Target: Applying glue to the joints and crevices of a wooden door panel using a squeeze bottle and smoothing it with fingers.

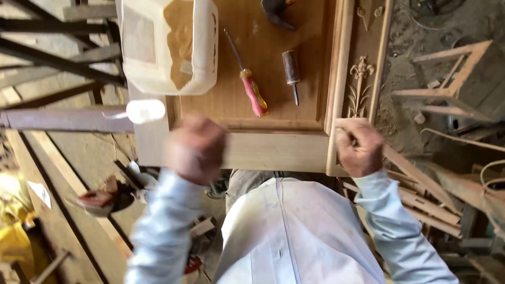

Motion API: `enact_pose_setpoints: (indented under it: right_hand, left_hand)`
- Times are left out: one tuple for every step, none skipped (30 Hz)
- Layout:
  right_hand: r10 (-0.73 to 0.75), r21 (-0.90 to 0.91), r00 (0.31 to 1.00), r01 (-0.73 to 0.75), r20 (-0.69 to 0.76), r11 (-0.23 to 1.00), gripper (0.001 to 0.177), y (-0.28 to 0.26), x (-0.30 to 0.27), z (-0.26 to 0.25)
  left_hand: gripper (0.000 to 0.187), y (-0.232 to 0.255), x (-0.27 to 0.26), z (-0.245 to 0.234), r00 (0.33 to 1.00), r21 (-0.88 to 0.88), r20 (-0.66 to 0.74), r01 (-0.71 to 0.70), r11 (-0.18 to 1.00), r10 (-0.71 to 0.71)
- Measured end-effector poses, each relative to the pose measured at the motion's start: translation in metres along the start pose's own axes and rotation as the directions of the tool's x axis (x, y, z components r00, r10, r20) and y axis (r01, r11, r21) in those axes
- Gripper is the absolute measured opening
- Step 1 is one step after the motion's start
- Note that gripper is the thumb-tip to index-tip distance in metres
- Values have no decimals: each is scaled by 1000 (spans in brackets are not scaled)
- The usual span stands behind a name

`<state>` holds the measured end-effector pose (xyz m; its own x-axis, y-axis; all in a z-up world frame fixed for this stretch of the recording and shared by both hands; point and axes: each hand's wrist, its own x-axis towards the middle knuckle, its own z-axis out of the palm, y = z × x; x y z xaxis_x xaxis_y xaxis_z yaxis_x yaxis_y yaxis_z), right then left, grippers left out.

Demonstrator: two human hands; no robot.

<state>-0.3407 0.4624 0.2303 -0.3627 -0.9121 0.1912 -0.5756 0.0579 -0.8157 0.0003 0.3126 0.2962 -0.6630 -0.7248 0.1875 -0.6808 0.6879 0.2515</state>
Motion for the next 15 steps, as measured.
enact_pose_setpoints:
  right_hand:
    - [-9,6,1000,9,16,1000,14,10,0,7]
    - [-72,16,995,71,72,997,16,20,-2,13]
    - [-136,30,983,133,126,991,18,30,-4,20]
    - [-139,31,980,136,139,990,18,24,-3,21]
    - [-160,42,973,155,168,987,18,18,-1,22]
    - [-180,52,964,173,198,984,18,12,-1,23]
    - [-183,52,960,176,211,983,18,15,-5,21]
    - [-185,54,954,178,234,983,18,19,-9,20]
    - [-188,56,948,180,258,982,18,22,-13,20]
    - [-192,57,945,184,263,981,18,23,-17,19]
    - [-193,60,947,183,257,981,18,23,-21,17]
    - [-194,63,950,184,246,981,18,25,-25,16]
    - [-198,63,948,188,248,980,18,21,-25,15]
    - [-221,76,944,209,244,975,17,17,-26,13]
    - [-245,88,940,230,239,969,17,14,-27,11]
  left_hand:
    - [24,20,-19,37,1000,5,-2,19,1000,-19]
    - [24,40,-38,74,999,-71,-2,42,997,-43]
    - [25,60,-56,111,998,-148,0,65,987,-66]
    - [25,70,-57,132,997,-151,-1,78,985,-79]
    - [26,80,-58,153,996,-137,-34,78,987,-83]
    - [26,91,-59,174,994,-125,-67,79,989,-88]
    - [26,99,-56,186,992,-130,-68,92,987,-102]
    - [25,105,-53,199,990,-112,-97,92,989,-103]
    - [23,110,-49,211,987,-95,-126,93,991,-104]
    - [23,113,-46,213,986,-94,-128,99,991,-111]
    - [21,116,-43,216,984,-70,-144,93,993,-102]
    - [20,117,-39,219,983,-45,-161,83,996,-89]
    - [20,116,-35,213,982,-44,-164,86,995,-92]
    - [20,115,-32,206,981,-63,-174,80,995,-90]
    - [20,114,-28,201,979,-82,-183,74,994,-88]
